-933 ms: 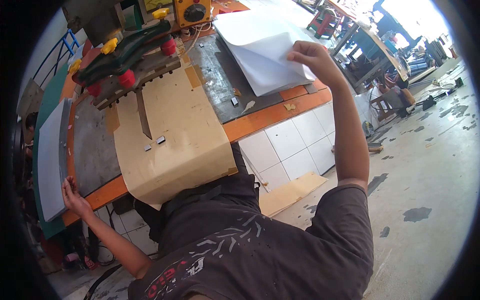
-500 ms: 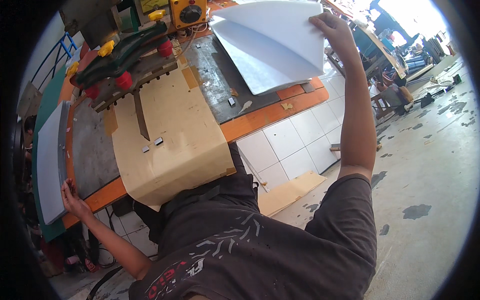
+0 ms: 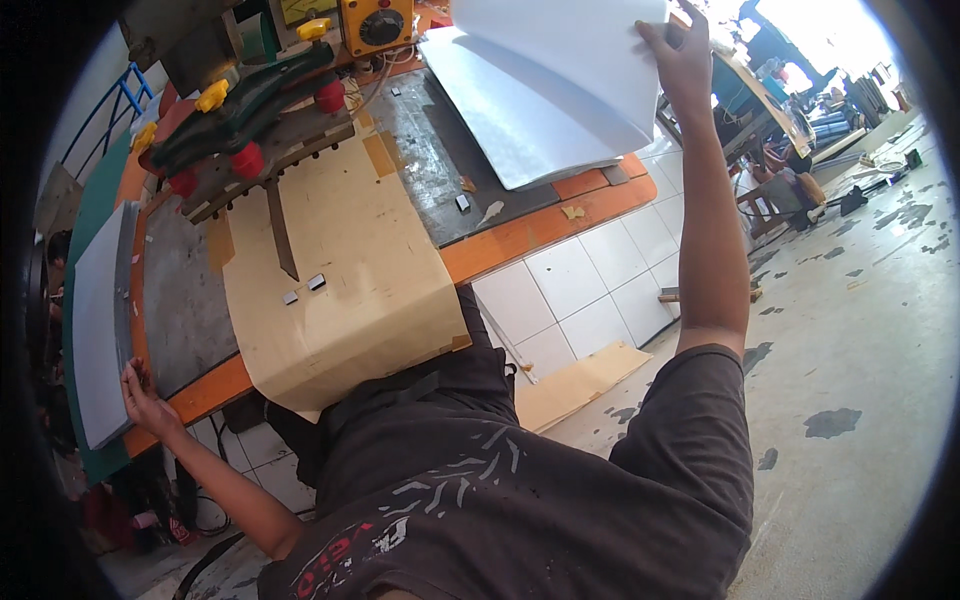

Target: The person feeds sheets of material into a mechanical pressing machine, aligns them by hand, and removes the processed sheets to stack them.

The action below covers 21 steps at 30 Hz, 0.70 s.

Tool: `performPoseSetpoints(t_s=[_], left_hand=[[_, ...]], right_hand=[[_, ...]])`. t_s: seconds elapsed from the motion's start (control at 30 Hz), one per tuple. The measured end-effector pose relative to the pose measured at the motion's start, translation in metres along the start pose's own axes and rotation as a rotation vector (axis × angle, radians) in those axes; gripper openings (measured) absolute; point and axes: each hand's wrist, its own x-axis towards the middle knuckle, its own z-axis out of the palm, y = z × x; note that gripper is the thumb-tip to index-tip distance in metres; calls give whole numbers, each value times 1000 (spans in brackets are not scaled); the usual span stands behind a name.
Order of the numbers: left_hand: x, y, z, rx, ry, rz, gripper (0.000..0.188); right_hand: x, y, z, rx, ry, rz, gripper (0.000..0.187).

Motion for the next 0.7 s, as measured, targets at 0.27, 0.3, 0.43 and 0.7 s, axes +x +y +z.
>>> performPoseSetpoints(t_s=[0.27,0.3,0.43,0.7], left_hand=[[-3,1,8,-35,1,7,21],[-4,2,6,-32,-18,22,21],[-4,1,6,-37,-46,43,20],[-3,2,7,-43,-50,31,19]], right_hand=[[-72,-52,23,-126,-518,-68,47],[-81,-66,26,-228,-666,-125,52],[-118,-95,33,-240,-834,-181,71],[-127,-74,61,-317,-658,-209,38]])
